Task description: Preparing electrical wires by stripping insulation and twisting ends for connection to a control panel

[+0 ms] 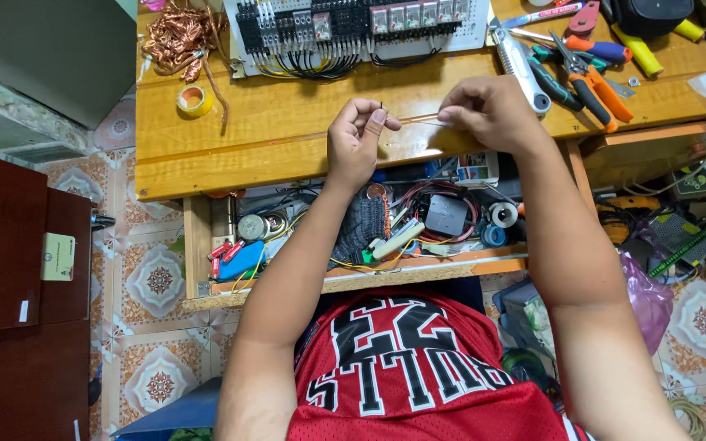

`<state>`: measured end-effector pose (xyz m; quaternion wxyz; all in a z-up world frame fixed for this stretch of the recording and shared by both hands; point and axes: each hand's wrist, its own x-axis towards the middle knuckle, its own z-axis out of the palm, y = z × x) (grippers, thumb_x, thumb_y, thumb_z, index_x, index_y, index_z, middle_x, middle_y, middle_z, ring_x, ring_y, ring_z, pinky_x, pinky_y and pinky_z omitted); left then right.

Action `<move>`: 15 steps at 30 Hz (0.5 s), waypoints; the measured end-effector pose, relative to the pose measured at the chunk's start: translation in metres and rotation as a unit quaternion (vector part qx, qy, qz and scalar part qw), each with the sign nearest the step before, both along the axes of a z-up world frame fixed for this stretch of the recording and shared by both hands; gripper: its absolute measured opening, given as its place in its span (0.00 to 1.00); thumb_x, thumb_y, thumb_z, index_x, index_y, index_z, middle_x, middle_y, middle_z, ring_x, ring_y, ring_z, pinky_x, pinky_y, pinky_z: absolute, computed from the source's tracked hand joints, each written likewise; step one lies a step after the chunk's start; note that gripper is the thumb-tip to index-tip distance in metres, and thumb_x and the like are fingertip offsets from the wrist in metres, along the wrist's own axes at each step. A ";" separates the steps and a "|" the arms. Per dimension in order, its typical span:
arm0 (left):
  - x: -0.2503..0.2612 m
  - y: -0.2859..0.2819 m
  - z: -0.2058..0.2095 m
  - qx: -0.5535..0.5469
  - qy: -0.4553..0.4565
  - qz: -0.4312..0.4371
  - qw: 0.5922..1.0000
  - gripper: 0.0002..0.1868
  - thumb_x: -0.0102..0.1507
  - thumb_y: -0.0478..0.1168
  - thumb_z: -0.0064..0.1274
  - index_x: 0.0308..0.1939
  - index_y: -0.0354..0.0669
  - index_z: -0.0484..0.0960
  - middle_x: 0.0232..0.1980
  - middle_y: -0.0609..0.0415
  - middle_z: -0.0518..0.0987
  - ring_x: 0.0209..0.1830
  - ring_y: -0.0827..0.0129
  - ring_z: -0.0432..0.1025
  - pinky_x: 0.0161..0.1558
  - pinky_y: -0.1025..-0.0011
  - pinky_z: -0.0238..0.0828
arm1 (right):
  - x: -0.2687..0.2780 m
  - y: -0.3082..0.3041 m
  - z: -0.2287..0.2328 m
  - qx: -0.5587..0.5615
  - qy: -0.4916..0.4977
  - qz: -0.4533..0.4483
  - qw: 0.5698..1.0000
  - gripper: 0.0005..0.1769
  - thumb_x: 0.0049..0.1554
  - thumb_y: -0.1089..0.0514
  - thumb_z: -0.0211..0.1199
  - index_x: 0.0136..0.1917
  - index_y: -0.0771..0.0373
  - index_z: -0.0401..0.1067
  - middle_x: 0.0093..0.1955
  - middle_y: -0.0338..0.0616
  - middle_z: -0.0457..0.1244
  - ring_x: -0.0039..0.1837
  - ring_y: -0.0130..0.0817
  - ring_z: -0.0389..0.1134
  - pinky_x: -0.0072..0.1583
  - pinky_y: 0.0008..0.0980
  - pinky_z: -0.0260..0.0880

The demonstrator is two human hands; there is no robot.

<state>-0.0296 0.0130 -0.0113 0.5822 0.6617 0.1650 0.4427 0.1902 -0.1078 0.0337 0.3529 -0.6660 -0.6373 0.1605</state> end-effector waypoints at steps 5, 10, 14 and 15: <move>0.006 0.008 -0.013 -0.047 -0.051 -0.001 0.998 0.04 0.72 0.38 0.49 0.45 0.44 0.78 0.32 0.51 0.85 0.22 0.86 0.68 0.26 0.88 0.62 | -0.017 -0.013 0.024 -0.006 -0.003 0.020 1.000 0.02 0.55 0.63 0.74 0.44 0.61 0.82 0.31 0.49 0.69 0.37 0.44 0.71 0.45 0.37 0.67; 0.004 -0.001 -0.004 -0.083 -0.065 -0.020 0.994 0.03 0.71 0.37 0.52 0.45 0.42 0.78 0.32 0.50 0.85 0.21 0.91 0.61 0.24 0.91 0.53 | -0.032 -0.012 0.025 -0.027 0.019 0.047 0.998 0.06 0.52 0.64 0.74 0.45 0.62 0.82 0.33 0.48 0.71 0.38 0.42 0.73 0.45 0.38 0.69; 0.003 -0.008 0.003 -0.093 -0.081 -0.035 0.992 0.03 0.70 0.37 0.53 0.46 0.42 0.79 0.33 0.50 0.85 0.22 0.91 0.59 0.25 0.92 0.51 | -0.041 -0.017 0.042 -0.037 -0.025 0.075 0.996 0.11 0.54 0.65 0.72 0.51 0.66 0.80 0.41 0.56 0.72 0.44 0.59 0.74 0.49 0.49 0.72; 0.003 -0.010 0.005 -0.095 -0.088 -0.042 0.991 0.03 0.70 0.37 0.53 0.46 0.43 0.79 0.34 0.50 0.86 0.22 0.91 0.59 0.27 0.92 0.51 | -0.042 -0.019 0.047 -0.039 -0.018 0.091 0.995 0.12 0.54 0.66 0.71 0.53 0.65 0.80 0.43 0.54 0.73 0.45 0.60 0.74 0.50 0.50 0.74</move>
